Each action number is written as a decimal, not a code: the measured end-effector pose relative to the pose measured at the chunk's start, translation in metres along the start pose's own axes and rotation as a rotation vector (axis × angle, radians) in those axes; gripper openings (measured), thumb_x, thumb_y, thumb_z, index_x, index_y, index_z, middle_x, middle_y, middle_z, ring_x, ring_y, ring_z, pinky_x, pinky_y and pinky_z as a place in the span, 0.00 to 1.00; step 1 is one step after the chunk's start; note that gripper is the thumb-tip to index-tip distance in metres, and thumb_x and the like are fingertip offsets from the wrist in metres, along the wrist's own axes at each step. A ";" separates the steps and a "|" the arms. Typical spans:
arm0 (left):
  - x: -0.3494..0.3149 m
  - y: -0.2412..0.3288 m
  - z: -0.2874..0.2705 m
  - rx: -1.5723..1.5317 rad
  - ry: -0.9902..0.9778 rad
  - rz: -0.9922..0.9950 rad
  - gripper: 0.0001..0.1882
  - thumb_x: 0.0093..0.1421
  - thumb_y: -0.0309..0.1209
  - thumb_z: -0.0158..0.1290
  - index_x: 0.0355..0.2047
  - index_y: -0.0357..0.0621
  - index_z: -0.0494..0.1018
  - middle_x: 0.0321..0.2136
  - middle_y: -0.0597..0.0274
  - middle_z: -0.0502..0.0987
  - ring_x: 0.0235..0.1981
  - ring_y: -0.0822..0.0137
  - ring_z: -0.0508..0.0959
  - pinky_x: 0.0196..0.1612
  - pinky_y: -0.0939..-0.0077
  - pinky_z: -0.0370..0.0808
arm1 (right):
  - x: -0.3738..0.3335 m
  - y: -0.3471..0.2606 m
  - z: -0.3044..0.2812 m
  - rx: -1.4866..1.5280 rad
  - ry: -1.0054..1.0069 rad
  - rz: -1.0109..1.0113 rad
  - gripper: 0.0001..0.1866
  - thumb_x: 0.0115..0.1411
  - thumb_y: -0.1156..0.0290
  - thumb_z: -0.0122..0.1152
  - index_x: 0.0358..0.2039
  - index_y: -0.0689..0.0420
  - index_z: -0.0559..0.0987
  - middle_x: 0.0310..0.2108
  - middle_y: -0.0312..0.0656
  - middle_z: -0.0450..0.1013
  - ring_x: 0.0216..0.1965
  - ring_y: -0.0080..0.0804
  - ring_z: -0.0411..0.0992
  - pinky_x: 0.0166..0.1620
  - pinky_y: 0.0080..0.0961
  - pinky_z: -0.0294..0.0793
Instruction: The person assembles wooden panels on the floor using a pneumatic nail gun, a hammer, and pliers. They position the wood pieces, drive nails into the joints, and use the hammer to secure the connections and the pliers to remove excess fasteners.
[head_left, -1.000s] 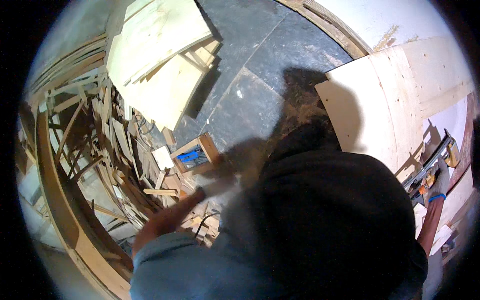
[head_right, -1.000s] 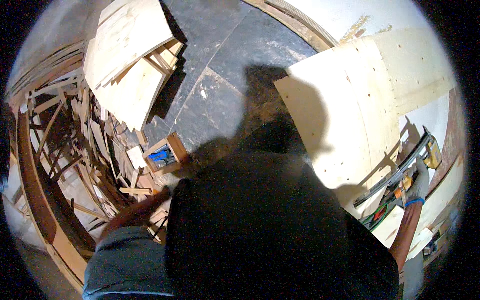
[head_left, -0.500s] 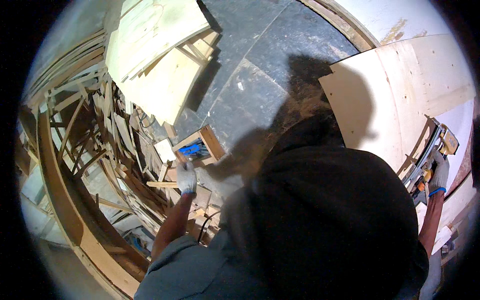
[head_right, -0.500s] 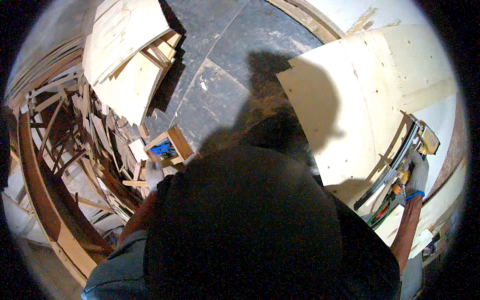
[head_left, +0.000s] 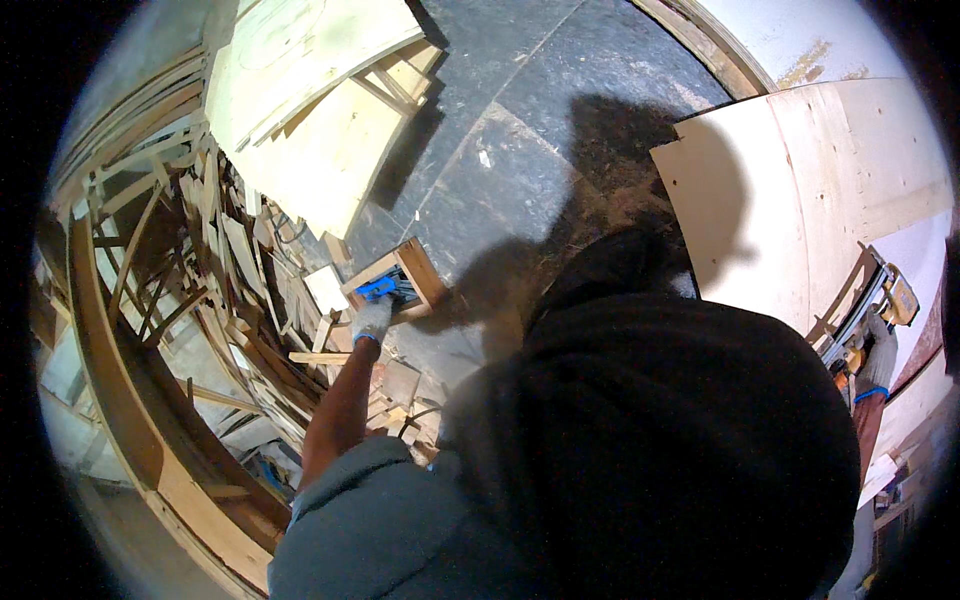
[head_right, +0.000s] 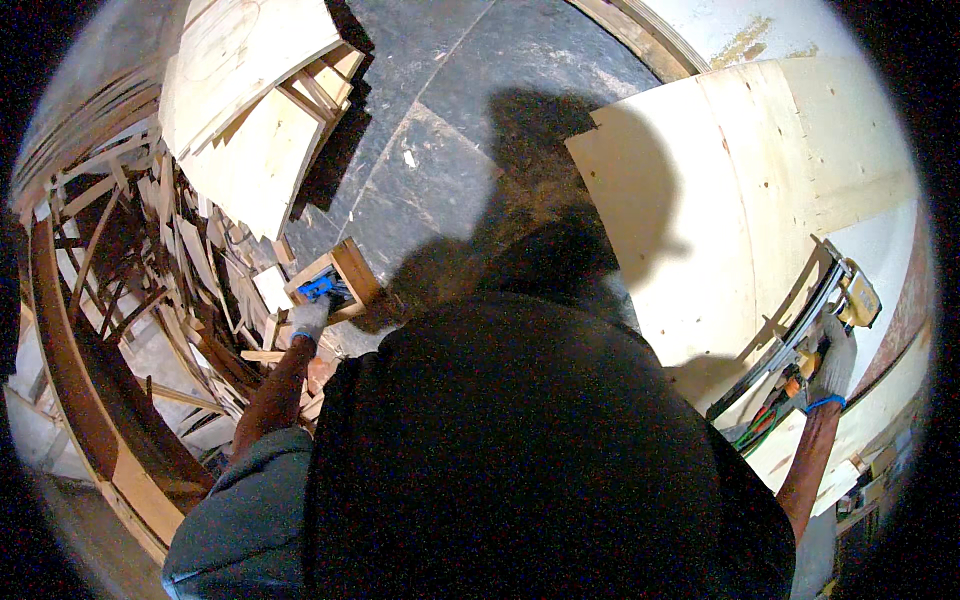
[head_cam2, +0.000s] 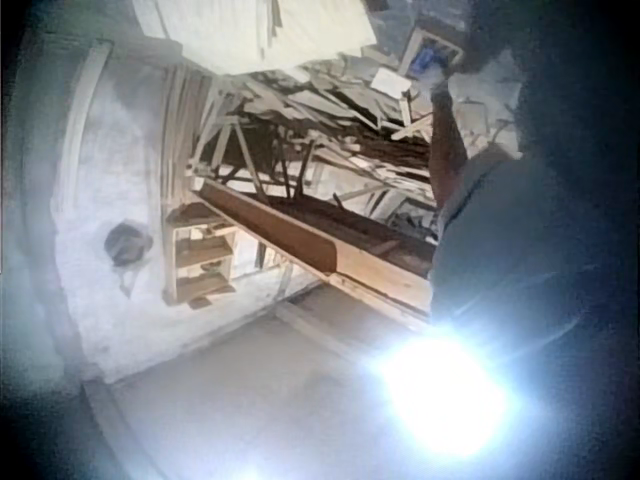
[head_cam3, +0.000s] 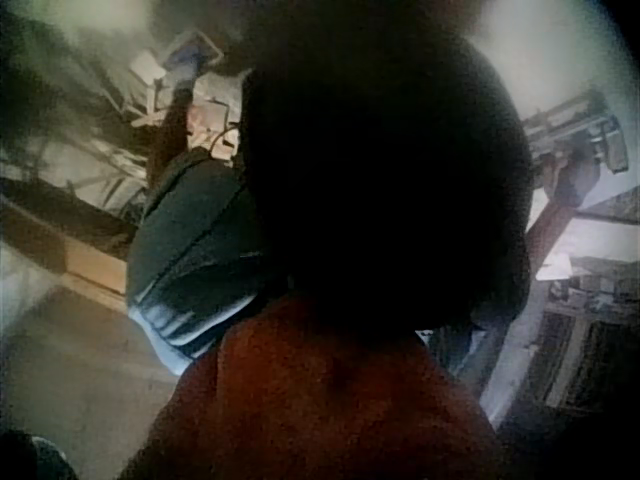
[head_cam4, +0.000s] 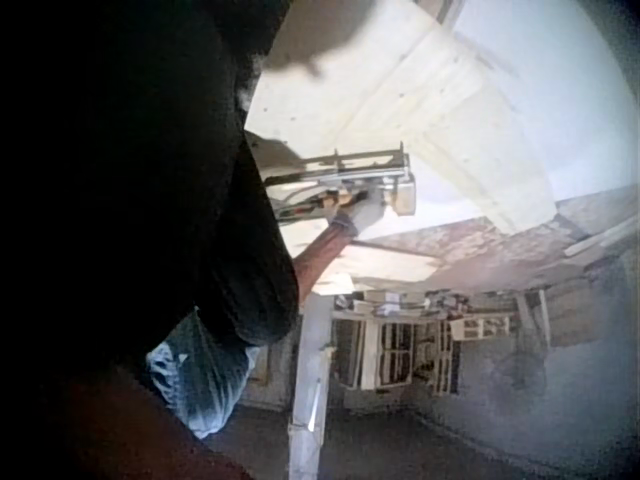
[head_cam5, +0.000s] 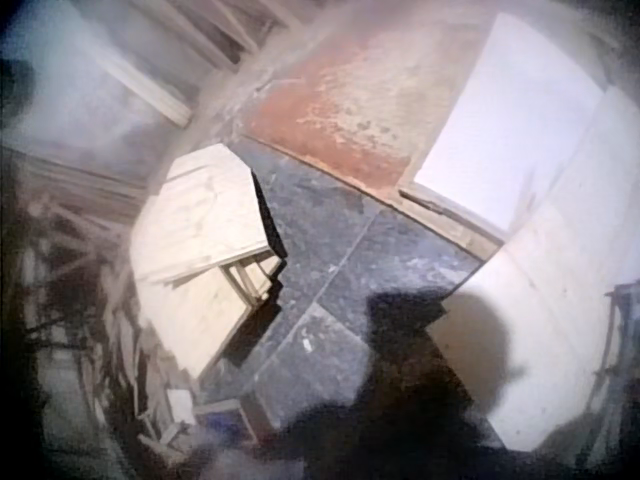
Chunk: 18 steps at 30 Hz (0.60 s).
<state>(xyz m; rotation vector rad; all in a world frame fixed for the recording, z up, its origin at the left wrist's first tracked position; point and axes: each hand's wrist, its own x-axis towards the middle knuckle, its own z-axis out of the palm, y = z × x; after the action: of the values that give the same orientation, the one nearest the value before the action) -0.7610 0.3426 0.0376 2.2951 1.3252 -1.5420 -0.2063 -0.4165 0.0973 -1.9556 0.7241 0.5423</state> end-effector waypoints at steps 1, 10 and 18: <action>-0.018 0.011 -0.015 -0.008 -0.018 -0.003 0.22 0.69 0.42 0.42 0.55 0.42 0.70 0.51 0.32 0.76 0.50 0.32 0.76 0.50 0.45 0.73 | 0.003 0.004 0.000 0.007 -0.027 0.014 0.06 0.64 0.68 0.58 0.29 0.52 0.73 0.20 0.28 0.65 0.20 0.19 0.63 0.27 0.19 0.61; -0.011 0.062 -0.005 -0.037 0.320 0.081 0.16 0.64 0.39 0.48 0.38 0.44 0.81 0.31 0.43 0.83 0.34 0.42 0.84 0.39 0.47 0.80 | 0.011 0.015 0.011 -0.005 -0.074 0.032 0.07 0.66 0.67 0.57 0.31 0.52 0.73 0.19 0.28 0.65 0.19 0.20 0.63 0.25 0.20 0.62; -0.047 0.127 -0.063 0.011 0.410 0.119 0.15 0.65 0.36 0.47 0.35 0.40 0.81 0.28 0.46 0.82 0.30 0.45 0.82 0.34 0.50 0.78 | 0.028 0.035 -0.002 -0.017 -0.122 0.019 0.11 0.65 0.65 0.58 0.27 0.51 0.71 0.18 0.29 0.64 0.19 0.20 0.63 0.25 0.21 0.61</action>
<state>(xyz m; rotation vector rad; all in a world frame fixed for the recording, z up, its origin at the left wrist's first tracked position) -0.6348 0.2657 0.0579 2.7425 1.2227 -1.0831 -0.2101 -0.4390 0.0587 -1.9142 0.6639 0.6753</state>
